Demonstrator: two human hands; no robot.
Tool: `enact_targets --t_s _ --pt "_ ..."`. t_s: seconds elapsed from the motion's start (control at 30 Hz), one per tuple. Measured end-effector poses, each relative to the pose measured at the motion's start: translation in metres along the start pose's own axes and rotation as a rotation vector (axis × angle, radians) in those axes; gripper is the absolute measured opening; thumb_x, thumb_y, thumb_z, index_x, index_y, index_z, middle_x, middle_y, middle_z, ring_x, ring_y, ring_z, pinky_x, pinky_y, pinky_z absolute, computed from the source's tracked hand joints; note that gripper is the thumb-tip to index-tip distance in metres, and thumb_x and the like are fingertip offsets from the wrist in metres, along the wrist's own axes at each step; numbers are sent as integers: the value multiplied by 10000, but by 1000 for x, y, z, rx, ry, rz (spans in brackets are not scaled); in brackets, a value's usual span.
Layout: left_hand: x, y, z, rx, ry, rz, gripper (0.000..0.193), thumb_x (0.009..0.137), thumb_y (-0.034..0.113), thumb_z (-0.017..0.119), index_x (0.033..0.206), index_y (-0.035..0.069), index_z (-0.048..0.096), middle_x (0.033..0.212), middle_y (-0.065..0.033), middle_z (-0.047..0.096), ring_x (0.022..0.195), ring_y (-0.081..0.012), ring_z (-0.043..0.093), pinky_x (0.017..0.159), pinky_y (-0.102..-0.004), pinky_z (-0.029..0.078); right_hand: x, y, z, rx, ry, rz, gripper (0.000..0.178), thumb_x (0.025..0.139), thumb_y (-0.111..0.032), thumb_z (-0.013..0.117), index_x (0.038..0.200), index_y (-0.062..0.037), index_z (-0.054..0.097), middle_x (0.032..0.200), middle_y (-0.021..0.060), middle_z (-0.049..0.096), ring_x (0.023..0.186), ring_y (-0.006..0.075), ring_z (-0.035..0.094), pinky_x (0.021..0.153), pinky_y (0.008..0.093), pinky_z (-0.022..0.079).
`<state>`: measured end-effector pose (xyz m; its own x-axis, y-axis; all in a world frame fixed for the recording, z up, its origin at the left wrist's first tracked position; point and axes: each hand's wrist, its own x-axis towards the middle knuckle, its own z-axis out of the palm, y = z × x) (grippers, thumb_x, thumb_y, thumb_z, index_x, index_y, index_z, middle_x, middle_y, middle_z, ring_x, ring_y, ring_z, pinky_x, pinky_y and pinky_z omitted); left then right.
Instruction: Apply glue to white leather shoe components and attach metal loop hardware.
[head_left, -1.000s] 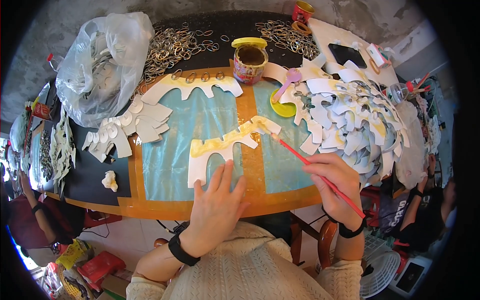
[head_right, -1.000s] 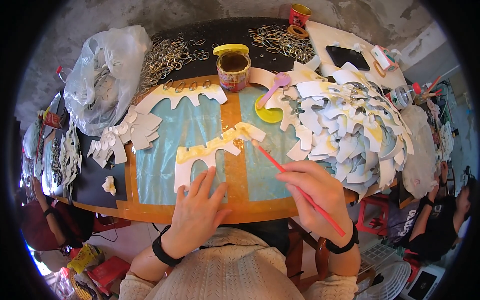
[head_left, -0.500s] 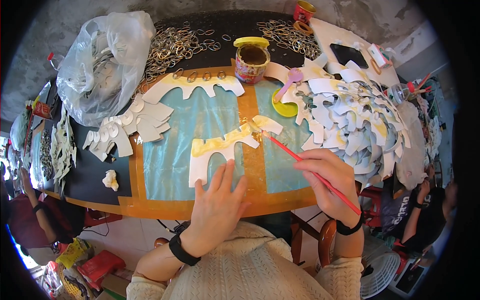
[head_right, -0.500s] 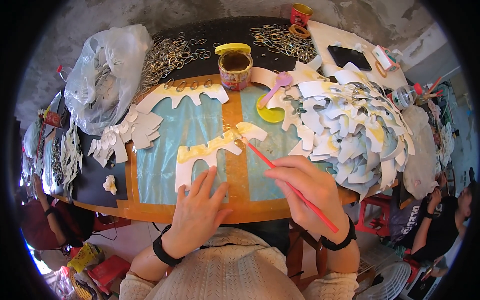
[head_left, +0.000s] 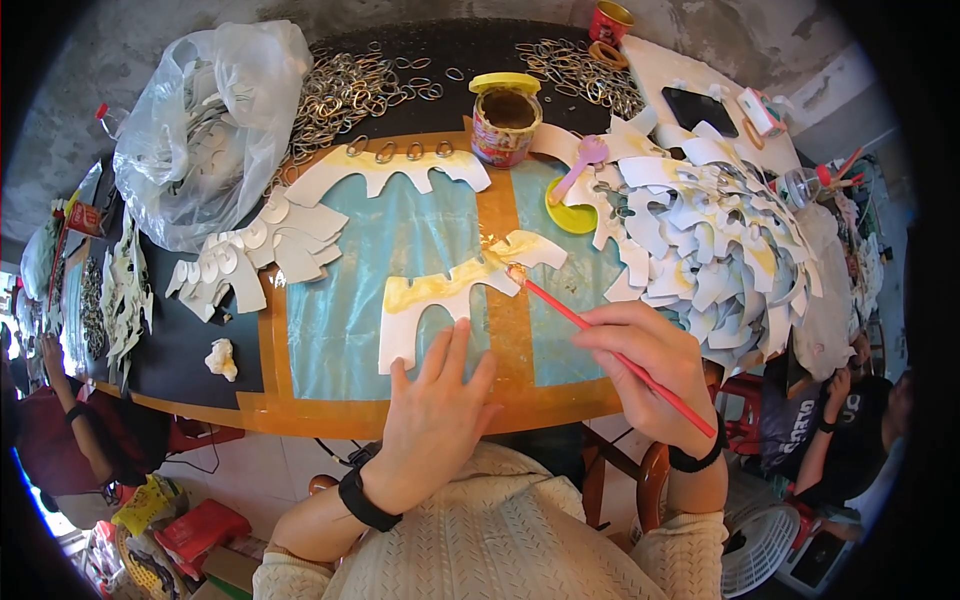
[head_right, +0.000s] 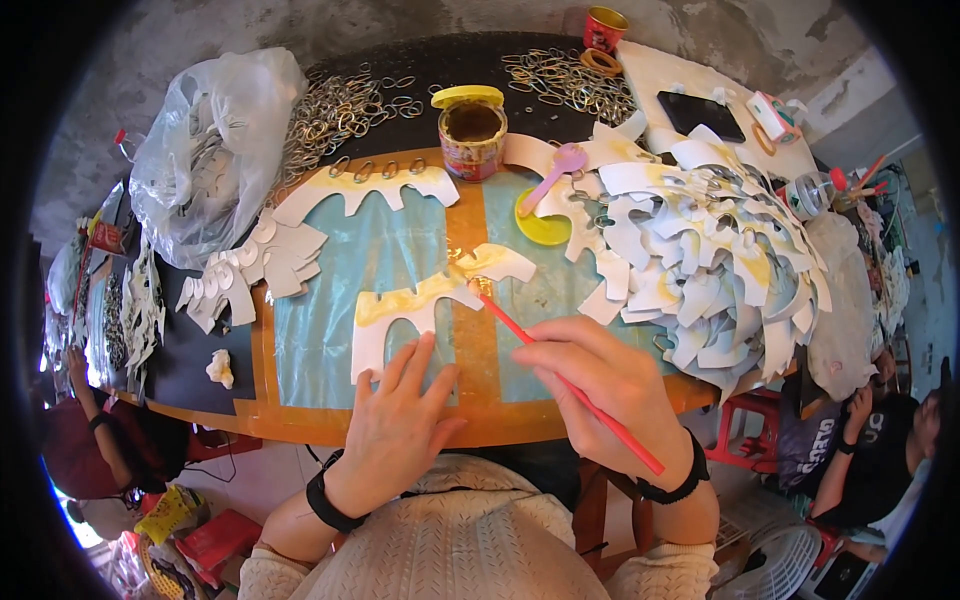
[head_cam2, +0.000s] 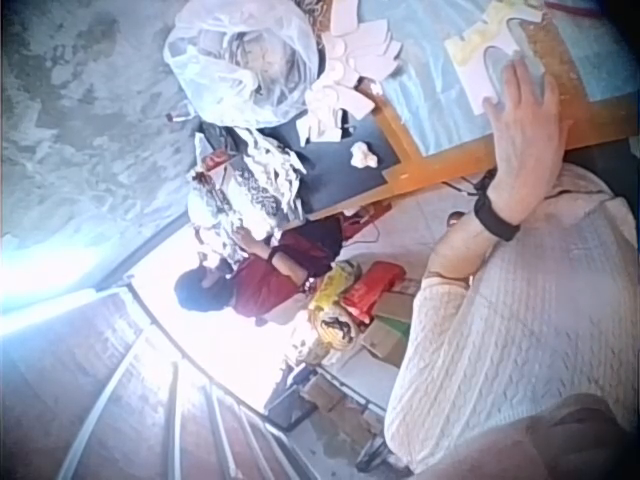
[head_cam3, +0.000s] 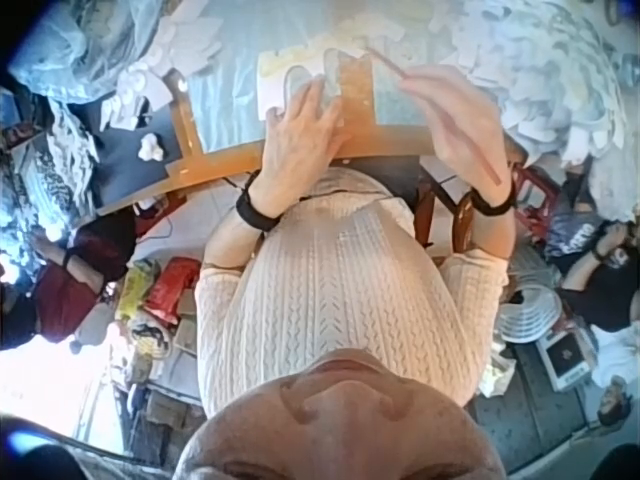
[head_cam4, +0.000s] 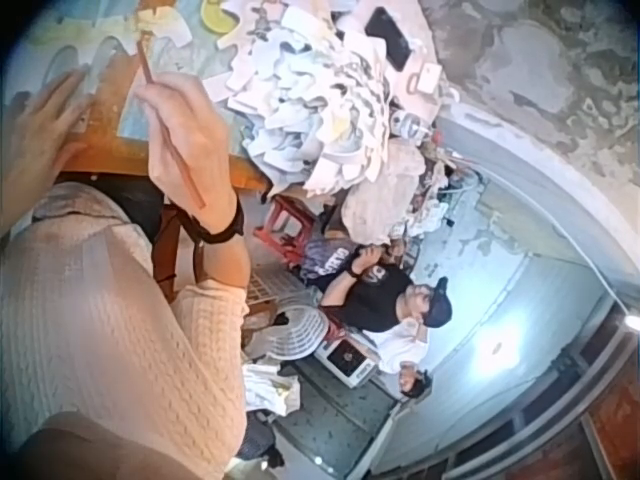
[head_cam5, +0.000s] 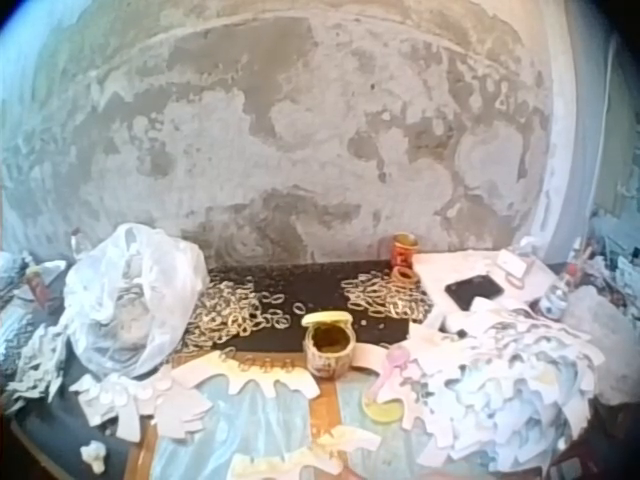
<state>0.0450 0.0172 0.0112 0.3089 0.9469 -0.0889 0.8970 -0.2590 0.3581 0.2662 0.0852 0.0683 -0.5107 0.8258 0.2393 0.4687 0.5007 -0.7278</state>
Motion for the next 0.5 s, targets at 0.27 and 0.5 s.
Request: enact_targets --t_s 0.27,0.5 --pt "0 0 0 -3 -2 -1 528 816 268 774 1269 94 565 1485 -220 424 1336 -339 438 940 -557 414 -4 -5 -8 -46 -83 -47 242 806 107 661 1022 1 692 1022 145 663 820 297 667 694 321 536" --pt "-1 0 0 -16 10 2 524 816 265 776 1262 94 562 1480 -226 426 1332 -342 442 936 -548 410 -8 -3 -8 -57 -33 -36 262 797 108 676 1032 -6 693 1030 145 667 830 302 667 708 325 541"
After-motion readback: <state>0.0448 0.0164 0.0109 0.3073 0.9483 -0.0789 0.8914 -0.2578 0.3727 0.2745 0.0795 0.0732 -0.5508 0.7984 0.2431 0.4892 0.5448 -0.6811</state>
